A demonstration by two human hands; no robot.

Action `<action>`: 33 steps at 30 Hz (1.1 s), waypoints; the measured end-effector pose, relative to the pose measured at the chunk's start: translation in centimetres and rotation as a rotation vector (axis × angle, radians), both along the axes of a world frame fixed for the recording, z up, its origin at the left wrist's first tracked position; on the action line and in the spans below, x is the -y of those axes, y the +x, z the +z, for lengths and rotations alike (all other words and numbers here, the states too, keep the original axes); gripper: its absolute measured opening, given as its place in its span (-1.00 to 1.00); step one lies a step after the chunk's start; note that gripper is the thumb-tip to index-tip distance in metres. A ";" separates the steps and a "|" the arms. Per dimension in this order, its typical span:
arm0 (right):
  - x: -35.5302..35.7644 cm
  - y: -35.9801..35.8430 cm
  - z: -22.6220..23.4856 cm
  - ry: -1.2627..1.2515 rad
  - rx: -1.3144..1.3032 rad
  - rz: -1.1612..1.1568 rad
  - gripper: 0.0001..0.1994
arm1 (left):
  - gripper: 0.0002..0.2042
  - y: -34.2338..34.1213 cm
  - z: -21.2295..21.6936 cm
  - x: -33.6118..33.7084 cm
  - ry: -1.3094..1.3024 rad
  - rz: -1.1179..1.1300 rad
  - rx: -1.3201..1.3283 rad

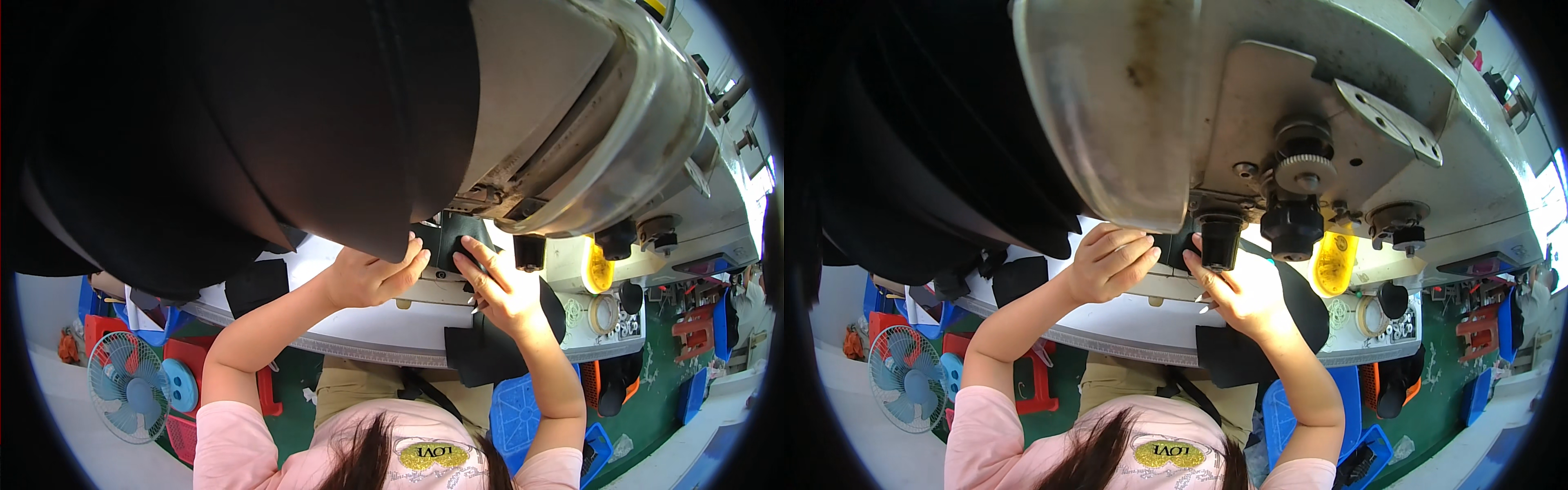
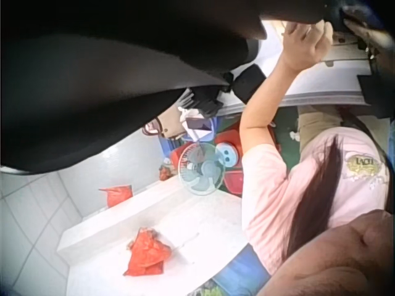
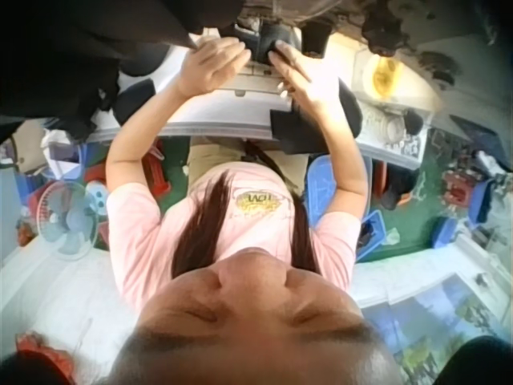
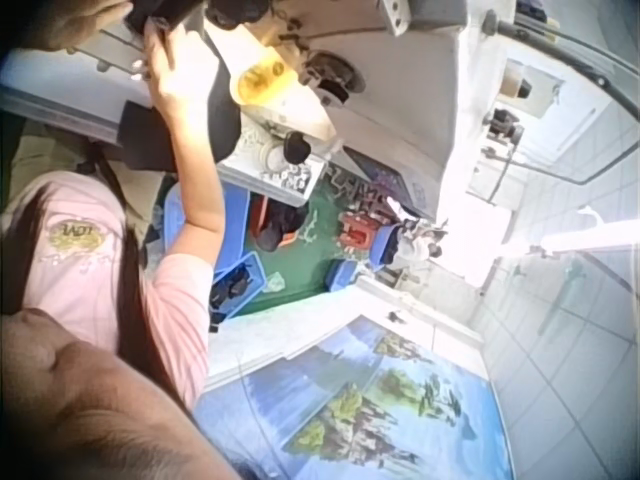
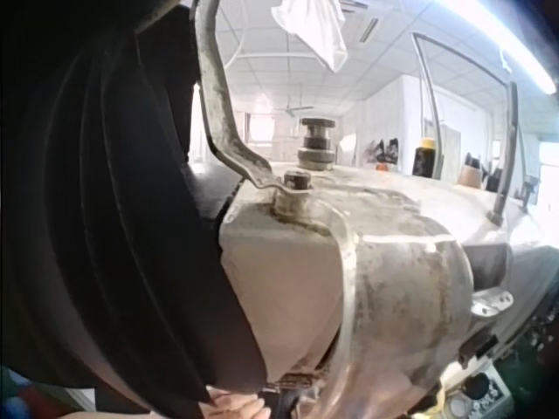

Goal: The person positions shoe pieces, stitches them together using a sewing machine, trims thread using thread snips, and stacks the stitched parts.

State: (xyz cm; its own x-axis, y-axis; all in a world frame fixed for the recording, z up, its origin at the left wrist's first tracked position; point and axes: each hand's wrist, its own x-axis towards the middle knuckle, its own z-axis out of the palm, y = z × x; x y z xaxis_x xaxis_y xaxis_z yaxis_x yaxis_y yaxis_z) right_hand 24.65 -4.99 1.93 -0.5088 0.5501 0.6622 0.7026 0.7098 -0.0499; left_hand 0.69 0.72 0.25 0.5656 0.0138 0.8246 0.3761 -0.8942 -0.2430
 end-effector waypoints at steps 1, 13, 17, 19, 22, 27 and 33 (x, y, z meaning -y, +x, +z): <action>-0.2 0.0 0.0 -0.013 -0.004 -0.005 -0.45 | -0.82 0.1 0.1 -0.2 -0.010 0.003 0.000; -3.7 0.6 -0.3 -0.101 -0.089 -0.058 -0.50 | -0.84 0.8 0.5 -3.0 -0.229 -0.029 0.084; -4.3 0.9 -1.3 -0.085 -0.050 -0.175 -0.70 | -0.78 0.7 -1.1 -3.8 -0.345 -0.018 0.137; -3.4 1.5 -1.5 -0.170 -0.115 -0.260 -0.70 | -0.76 0.6 -2.1 -4.0 -0.394 -0.014 0.206; -2.2 3.1 -1.2 -0.155 -0.105 -0.264 -0.73 | -0.70 0.2 -3.0 -5.1 -0.686 -0.166 0.379; -0.4 5.8 -2.7 -0.055 -0.530 -0.179 -0.86 | -0.73 -0.1 -2.7 -8.9 -1.123 -0.219 0.523; 1.3 7.8 -6.5 -0.580 -0.299 -0.359 -0.91 | -0.75 -1.3 0.6 -8.5 -1.234 -0.138 0.532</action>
